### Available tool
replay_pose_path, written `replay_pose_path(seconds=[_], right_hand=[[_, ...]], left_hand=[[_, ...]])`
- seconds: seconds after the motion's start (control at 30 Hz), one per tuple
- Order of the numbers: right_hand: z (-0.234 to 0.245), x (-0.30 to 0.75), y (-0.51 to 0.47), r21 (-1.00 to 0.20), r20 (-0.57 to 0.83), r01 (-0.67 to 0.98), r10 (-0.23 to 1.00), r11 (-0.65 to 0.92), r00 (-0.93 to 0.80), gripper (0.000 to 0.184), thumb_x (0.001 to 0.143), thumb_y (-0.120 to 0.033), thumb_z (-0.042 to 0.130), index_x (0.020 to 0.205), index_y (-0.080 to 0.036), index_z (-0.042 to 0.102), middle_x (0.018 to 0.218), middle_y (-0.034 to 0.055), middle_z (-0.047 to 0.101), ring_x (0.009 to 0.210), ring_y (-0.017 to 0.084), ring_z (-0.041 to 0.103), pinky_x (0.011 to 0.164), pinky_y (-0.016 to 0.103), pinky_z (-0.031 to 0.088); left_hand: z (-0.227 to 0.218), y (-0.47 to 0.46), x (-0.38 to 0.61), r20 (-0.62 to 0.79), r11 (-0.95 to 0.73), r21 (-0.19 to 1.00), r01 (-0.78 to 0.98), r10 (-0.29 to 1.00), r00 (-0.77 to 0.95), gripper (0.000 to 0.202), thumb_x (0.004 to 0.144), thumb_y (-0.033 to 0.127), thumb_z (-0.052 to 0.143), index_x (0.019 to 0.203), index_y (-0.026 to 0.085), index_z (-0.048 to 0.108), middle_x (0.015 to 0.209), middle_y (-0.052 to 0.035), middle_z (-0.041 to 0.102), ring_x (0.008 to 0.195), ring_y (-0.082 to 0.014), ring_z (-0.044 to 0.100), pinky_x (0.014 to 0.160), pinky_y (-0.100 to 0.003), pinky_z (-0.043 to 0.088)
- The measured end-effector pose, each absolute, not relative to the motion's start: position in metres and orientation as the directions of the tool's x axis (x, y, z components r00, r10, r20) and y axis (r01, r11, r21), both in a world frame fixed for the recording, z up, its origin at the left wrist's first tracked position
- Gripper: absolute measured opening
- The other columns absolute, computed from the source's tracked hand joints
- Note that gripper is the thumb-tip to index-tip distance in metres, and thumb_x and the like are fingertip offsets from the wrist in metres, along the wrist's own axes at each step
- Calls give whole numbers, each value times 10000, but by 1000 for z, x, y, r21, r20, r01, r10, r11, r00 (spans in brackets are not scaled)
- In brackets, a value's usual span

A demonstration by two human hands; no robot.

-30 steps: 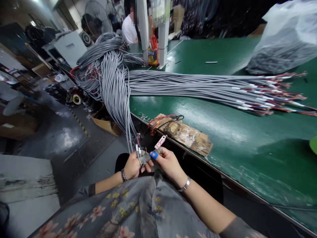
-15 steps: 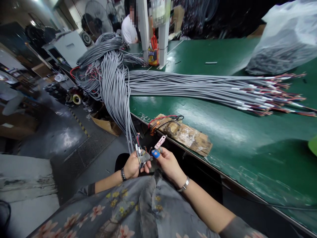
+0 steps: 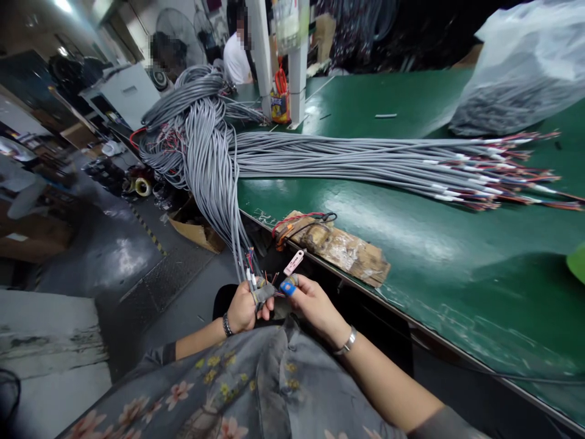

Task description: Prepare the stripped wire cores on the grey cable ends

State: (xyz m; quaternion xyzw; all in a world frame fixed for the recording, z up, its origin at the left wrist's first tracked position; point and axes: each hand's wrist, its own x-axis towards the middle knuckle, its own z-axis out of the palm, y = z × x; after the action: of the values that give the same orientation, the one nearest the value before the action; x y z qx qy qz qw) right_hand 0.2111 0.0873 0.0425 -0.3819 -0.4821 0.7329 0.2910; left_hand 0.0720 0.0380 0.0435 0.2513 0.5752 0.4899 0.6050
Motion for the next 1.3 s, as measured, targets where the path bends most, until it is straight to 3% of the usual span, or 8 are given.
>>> replay_pose_path(seconds=[0.17,0.33,0.5,0.73,0.93,1.03,1.13,1.3], right_hand=[[45,210,93,-927,-298,-29,781,-374,-548,450,572,-581,736,710,-176,597,594,-19,560,532,109,450,528,253,360],[42,208,89,-916,-276,-99,787,-390,-551,402,567,-527,765,670,-176,598,600,-18,585,545,114,483,558,262,386],[42,208,86,-925,-271,-98,817,-368,-510,411,558,-545,764,641,-179,596,595,-13,583,555,123,480,576,280,400],[36,208,89,-827,-402,-201,803,-524,-439,343,531,-437,802,611,-184,585,513,-40,511,472,86,391,467,232,326],[36,214,93,-746,-393,-307,763,-591,-514,246,594,-358,762,624,-191,583,529,-40,495,471,86,393,459,229,356],[33,218,97,-717,-396,-337,754,-611,-523,233,654,-413,715,687,-202,621,615,-3,571,522,115,468,504,256,411],[32,220,105,-703,-410,-342,749,-623,-521,345,660,-536,688,732,-201,653,689,27,611,560,129,503,526,267,426],[39,213,113,-812,-271,-331,812,-481,-516,458,605,-606,711,782,-187,655,632,-2,561,511,110,410,480,258,350]], left_hand=[[48,37,72,-452,433,883,-179,889,-78,432,597,533,674,479,157,497,403,7,519,284,-56,413,308,-181,197],[48,38,68,-460,460,882,-104,888,23,450,607,540,679,457,149,512,393,13,503,284,-50,403,310,-179,204],[44,38,69,-451,440,884,-158,892,-38,456,614,555,673,481,152,507,400,10,521,283,-55,416,305,-176,211],[40,38,69,-432,398,886,-239,896,-108,414,611,491,693,483,159,479,392,14,514,268,-58,401,292,-179,208],[41,37,68,-446,413,876,-248,890,-93,370,591,463,700,522,158,502,390,28,507,253,-49,361,286,-181,206],[45,39,66,-483,463,854,-238,875,-29,370,572,467,703,529,160,501,383,28,505,249,-49,353,276,-181,199],[51,44,62,-511,521,825,-220,853,104,340,553,436,702,535,162,501,371,28,497,242,-49,338,266,-182,190],[58,60,55,-522,580,801,-148,798,301,293,563,411,666,547,155,525,349,26,479,234,-46,318,260,-179,185]])
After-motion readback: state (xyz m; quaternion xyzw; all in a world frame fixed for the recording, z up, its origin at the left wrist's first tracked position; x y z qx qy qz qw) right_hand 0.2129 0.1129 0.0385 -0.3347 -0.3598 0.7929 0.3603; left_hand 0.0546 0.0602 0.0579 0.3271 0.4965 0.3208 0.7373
